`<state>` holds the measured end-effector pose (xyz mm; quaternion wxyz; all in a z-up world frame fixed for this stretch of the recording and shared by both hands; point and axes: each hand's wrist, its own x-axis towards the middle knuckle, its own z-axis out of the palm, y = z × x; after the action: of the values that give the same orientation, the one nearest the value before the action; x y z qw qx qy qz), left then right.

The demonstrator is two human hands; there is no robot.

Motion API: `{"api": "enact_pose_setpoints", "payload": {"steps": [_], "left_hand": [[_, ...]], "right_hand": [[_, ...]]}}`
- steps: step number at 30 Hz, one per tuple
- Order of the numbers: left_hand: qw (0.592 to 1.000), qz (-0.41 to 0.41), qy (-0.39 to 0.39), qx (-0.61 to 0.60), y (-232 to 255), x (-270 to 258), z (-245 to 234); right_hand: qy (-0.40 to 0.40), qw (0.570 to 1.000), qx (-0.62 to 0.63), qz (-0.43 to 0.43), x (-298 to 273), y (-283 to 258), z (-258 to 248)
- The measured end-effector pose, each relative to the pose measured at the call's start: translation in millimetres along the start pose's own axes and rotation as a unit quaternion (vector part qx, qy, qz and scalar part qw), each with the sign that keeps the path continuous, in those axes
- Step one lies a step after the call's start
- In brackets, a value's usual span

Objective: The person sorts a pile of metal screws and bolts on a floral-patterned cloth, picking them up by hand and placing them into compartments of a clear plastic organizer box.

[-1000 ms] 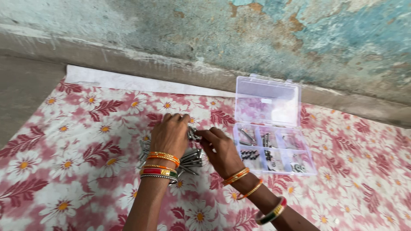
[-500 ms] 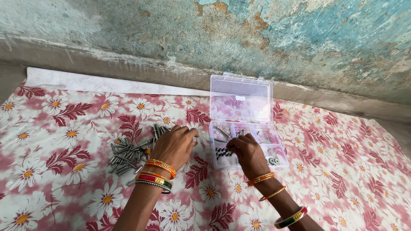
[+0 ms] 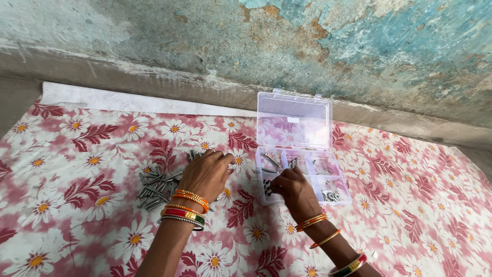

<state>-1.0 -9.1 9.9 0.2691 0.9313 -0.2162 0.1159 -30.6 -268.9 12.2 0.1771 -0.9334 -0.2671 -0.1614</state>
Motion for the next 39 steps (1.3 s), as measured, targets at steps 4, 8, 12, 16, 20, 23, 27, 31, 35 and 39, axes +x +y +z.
{"api": "enact_pose_setpoints", "payload": {"steps": [4,8,12,16,20,23,27,31,35,39], "left_hand": [[1.000,-0.016,0.024,-0.010,-9,-1,-8],[0.997,-0.052,0.053,0.002,-26,-4,-29],[0.993,-0.092,0.066,0.015,-41,-12,-52],[0.986,-0.145,0.075,0.025,-54,-18,-73],[0.982,-0.174,0.053,0.049,-56,-17,-77],[0.985,-0.153,0.061,0.053,-56,-15,-72],[0.985,-0.154,0.057,0.055,-56,-13,-66],[0.986,-0.145,0.055,0.058,-56,-13,-63],[0.987,-0.143,0.050,0.055,-55,-13,-62],[0.988,-0.138,0.052,0.054,-53,-13,-59]], "right_hand": [[0.044,0.998,0.031,0.043,16,-16,-10],[0.064,0.996,0.053,-0.006,41,-47,-2],[0.037,0.994,0.072,-0.075,63,-79,20],[-0.006,0.990,0.070,-0.119,79,-98,43],[-0.029,0.985,0.069,-0.152,89,-108,68],[-0.058,0.981,0.063,-0.175,95,-112,88],[-0.097,0.978,0.061,-0.173,97,-123,109],[-0.099,0.980,0.031,-0.169,98,-128,114],[-0.114,0.978,0.013,-0.176,96,-127,110],[-0.121,0.979,0.020,-0.162,85,-127,108]]}}
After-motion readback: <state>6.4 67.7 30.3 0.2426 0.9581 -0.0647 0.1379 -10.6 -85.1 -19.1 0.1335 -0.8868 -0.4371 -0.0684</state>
